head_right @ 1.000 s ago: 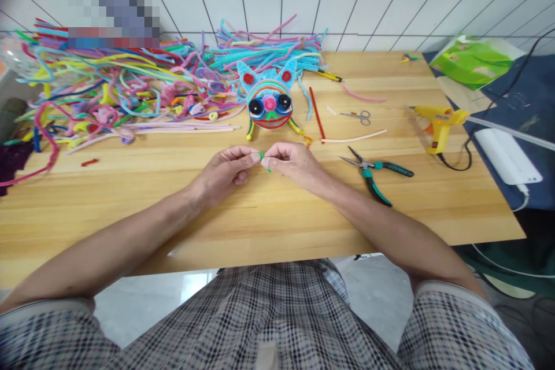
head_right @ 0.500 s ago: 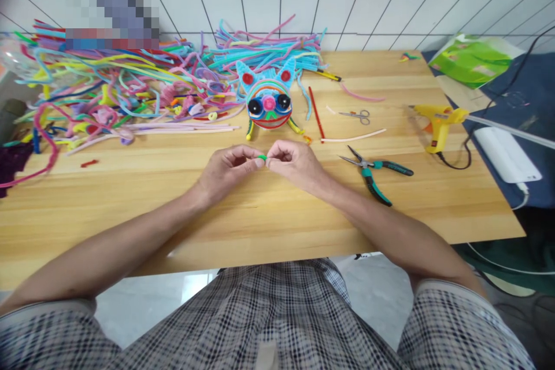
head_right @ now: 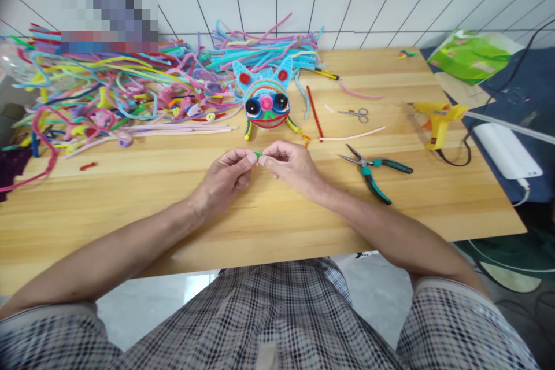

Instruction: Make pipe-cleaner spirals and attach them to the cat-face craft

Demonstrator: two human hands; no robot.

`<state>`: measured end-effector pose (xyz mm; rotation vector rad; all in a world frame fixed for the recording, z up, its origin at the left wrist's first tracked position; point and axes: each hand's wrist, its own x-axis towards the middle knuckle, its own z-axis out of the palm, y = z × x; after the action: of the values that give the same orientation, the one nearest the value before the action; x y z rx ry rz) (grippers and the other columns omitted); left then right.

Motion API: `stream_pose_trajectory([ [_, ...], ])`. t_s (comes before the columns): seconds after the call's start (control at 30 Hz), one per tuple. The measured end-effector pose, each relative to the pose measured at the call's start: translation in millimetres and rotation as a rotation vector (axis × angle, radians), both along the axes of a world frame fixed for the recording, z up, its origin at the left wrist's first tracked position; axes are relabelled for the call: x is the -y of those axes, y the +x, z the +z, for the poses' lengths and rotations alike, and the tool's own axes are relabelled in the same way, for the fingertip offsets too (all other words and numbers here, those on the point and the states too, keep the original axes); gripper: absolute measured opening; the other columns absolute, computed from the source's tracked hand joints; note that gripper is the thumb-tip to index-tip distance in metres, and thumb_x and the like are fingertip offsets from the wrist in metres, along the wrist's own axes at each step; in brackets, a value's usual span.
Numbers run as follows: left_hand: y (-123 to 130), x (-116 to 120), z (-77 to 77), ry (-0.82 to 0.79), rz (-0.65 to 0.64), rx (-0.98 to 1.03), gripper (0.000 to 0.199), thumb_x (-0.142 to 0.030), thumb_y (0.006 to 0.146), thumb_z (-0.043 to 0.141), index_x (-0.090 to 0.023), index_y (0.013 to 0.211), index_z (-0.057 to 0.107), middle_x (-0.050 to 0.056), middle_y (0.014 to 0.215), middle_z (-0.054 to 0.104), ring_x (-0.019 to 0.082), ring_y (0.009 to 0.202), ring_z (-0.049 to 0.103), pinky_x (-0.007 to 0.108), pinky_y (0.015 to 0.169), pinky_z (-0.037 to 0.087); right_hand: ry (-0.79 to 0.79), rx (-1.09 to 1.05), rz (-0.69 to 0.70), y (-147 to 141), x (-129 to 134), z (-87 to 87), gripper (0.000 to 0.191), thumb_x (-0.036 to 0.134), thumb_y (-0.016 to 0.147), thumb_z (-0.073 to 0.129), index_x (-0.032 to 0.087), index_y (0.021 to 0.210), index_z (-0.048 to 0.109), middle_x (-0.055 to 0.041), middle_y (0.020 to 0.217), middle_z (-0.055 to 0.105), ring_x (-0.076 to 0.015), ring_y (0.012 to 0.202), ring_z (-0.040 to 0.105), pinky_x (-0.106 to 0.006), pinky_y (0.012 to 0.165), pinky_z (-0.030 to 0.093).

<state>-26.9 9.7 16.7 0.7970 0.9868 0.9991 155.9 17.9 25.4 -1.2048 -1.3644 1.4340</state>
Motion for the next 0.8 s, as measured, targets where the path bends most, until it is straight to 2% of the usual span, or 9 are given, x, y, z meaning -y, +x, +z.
stream_pose_trajectory([
  [0.13, -4, -4, 2.1, 0.013, -0.086, -0.033, 0.046, -0.053, 0.066, 0.1, -0.019, 0.083, 0.074, -0.003, 0.07, 0.065, 0.006, 0.049, 0.039, 0.022, 0.047, 0.027, 0.026, 0.012, 0.012, 2, -1, 0.7, 0.041, 0.057, 0.076, 0.088, 0.022, 0.079, 0.067, 0.0048, 0.065, 0.06, -0.0098, 0.055, 0.047, -0.026, 0.052, 0.039],
  [0.23, -12, -14, 2.2, 0.2, -0.157, -0.209, 0.04, -0.053, 0.074, 0.095, -0.019, 0.087, 0.08, -0.002, 0.066, 0.063, 0.009, 0.054, 0.042, 0.025, 0.053, 0.029, 0.11, 0.113, 0.019, 6, -2, 2.2, 0.033, 0.048, 0.081, 0.084, 0.022, 0.076, 0.064, 0.0044, 0.064, 0.058, -0.0108, 0.057, 0.048, -0.027, 0.054, 0.038],
  [0.33, -17, -20, 2.9, 0.421, -0.177, -0.406, 0.026, -0.044, 0.084, 0.087, -0.019, 0.089, 0.082, 0.0, 0.07, 0.066, 0.012, 0.062, 0.047, 0.026, 0.06, 0.033, 0.268, 0.27, 0.037, 9, -1, 3.1, 0.018, 0.033, 0.083, 0.076, 0.023, 0.074, 0.064, 0.0031, 0.064, 0.057, -0.0124, 0.06, 0.049, -0.029, 0.059, 0.038],
  [0.43, -19, -20, 5.3, 0.532, -0.215, -0.529, 0.016, -0.034, 0.091, 0.078, -0.019, 0.086, 0.081, 0.001, 0.072, 0.067, 0.013, 0.063, 0.047, 0.028, 0.064, 0.034, 0.44, 0.422, 0.058, 11, 2, 3.6, 0.012, 0.02, 0.083, 0.069, 0.023, 0.072, 0.064, 0.0013, 0.067, 0.06, -0.014, 0.064, 0.052, -0.031, 0.064, 0.039],
  [0.53, -19, -18, 7.2, 0.611, -0.221, -0.597, 0.01, -0.023, 0.091, 0.074, -0.02, 0.082, 0.077, 0.001, 0.074, 0.067, 0.014, 0.066, 0.049, 0.028, 0.068, 0.036, 0.508, 0.488, 0.065, 11, 4, 4.1, 0.013, 0.018, 0.085, 0.067, 0.023, 0.073, 0.064, 0.0001, 0.07, 0.063, -0.0147, 0.066, 0.054, -0.032, 0.068, 0.04],
  [0.6, -18, -16, 6.1, 0.608, -0.195, -0.589, 0.009, -0.022, 0.091, 0.074, -0.02, 0.083, 0.075, 0.001, 0.076, 0.067, 0.015, 0.069, 0.051, 0.028, 0.07, 0.038, 0.47, 0.467, 0.054, 10, 4, 3.8, 0.012, 0.022, 0.087, 0.069, 0.023, 0.075, 0.066, 0.0, 0.07, 0.064, -0.0149, 0.066, 0.054, -0.033, 0.067, 0.04],
  [0.67, -17, -14, 2.8, 0.558, -0.155, -0.528, 0.011, -0.028, 0.092, 0.075, -0.02, 0.085, 0.073, 0.001, 0.077, 0.066, 0.015, 0.07, 0.052, 0.028, 0.07, 0.039, 0.366, 0.38, 0.031, 7, 4, 2.7, 0.014, 0.031, 0.09, 0.072, 0.023, 0.079, 0.069, 0.0004, 0.07, 0.064, -0.0146, 0.064, 0.054, -0.032, 0.065, 0.041],
  [0.8, -9, -6, -6.6, 0.405, -0.042, -0.35, 0.031, -0.048, 0.089, 0.083, -0.02, 0.085, 0.07, -0.001, 0.075, 0.063, 0.015, 0.072, 0.05, 0.027, 0.068, 0.039, 0.105, 0.134, -0.002, -1, 6, -2.0, 0.034, 0.053, 0.084, 0.084, 0.021, 0.085, 0.072, 0.0004, 0.073, 0.067, -0.0141, 0.061, 0.057, -0.03, 0.058, 0.046],
])
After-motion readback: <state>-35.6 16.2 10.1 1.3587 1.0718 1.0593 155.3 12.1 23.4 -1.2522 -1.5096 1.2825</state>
